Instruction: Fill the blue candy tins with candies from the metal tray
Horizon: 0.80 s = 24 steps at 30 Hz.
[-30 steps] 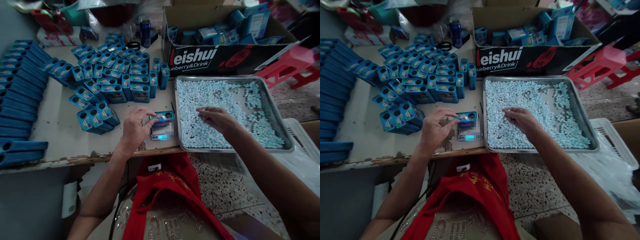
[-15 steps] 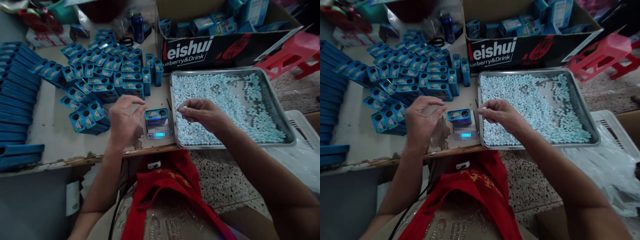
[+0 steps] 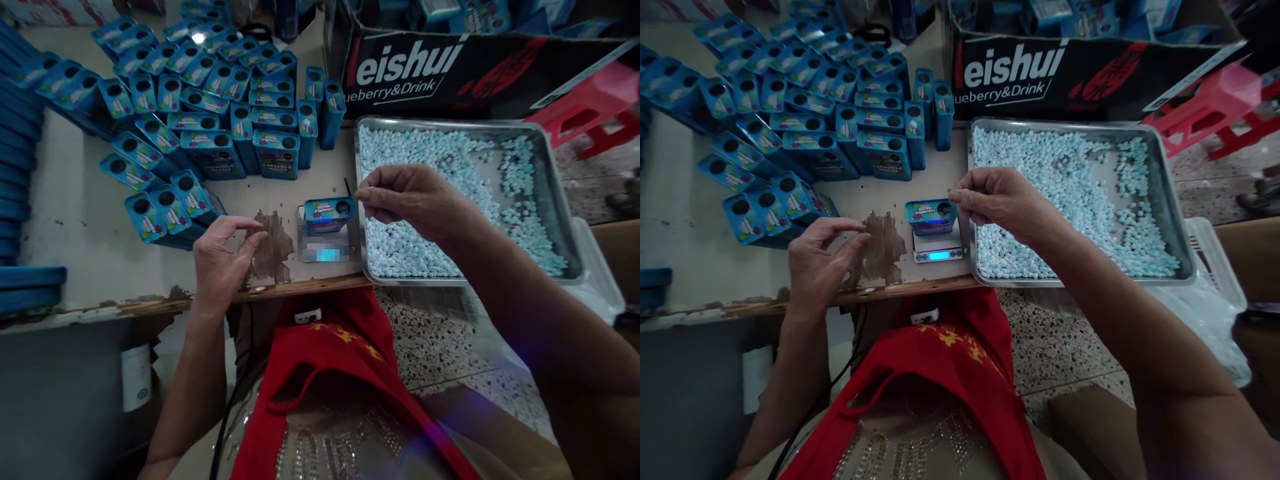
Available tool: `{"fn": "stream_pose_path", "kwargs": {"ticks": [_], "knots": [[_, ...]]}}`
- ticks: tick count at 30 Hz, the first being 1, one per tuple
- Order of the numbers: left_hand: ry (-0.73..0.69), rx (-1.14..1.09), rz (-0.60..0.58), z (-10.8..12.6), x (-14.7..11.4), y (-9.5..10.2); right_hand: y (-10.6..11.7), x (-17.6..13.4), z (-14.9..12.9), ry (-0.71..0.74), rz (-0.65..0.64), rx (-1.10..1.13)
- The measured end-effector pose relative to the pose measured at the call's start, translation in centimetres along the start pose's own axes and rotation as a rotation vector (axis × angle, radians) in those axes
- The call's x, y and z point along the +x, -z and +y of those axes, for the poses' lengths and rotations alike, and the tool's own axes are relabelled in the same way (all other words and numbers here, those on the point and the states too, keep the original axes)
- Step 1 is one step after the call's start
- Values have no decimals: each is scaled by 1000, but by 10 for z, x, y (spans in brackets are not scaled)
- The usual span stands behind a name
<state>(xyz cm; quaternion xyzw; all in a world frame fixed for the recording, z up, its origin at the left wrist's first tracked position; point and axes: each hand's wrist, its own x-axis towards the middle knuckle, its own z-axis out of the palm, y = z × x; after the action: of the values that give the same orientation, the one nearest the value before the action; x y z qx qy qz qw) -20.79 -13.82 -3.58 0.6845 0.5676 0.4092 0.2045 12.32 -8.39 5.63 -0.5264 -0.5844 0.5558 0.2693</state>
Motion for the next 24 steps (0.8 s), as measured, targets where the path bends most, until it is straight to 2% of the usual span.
{"fn": "stream_pose_path", "kwargs": {"ticks": [7,13,16,19,20,22,24], "knots": [[98,-19,-10,-8,-8,-3,-7,7,1,30,16,61],[82,-67,-22,-1,-7,-10,-18,12,10,62,38,106],[39,-129,-24,6,1,-17,-22,15,11,24,39,108],[-93,-120,-19,21,19,-33,-18,16,10,11,110,211],[-153,-79,-36,30,26,-41,-15,14,10,8,157,263],[-262,52,-144,53,37,-57,-9,7,12,-18,279,336],[-322,201,-347,77,43,-71,-1,-3,20,-78,403,296]]}}
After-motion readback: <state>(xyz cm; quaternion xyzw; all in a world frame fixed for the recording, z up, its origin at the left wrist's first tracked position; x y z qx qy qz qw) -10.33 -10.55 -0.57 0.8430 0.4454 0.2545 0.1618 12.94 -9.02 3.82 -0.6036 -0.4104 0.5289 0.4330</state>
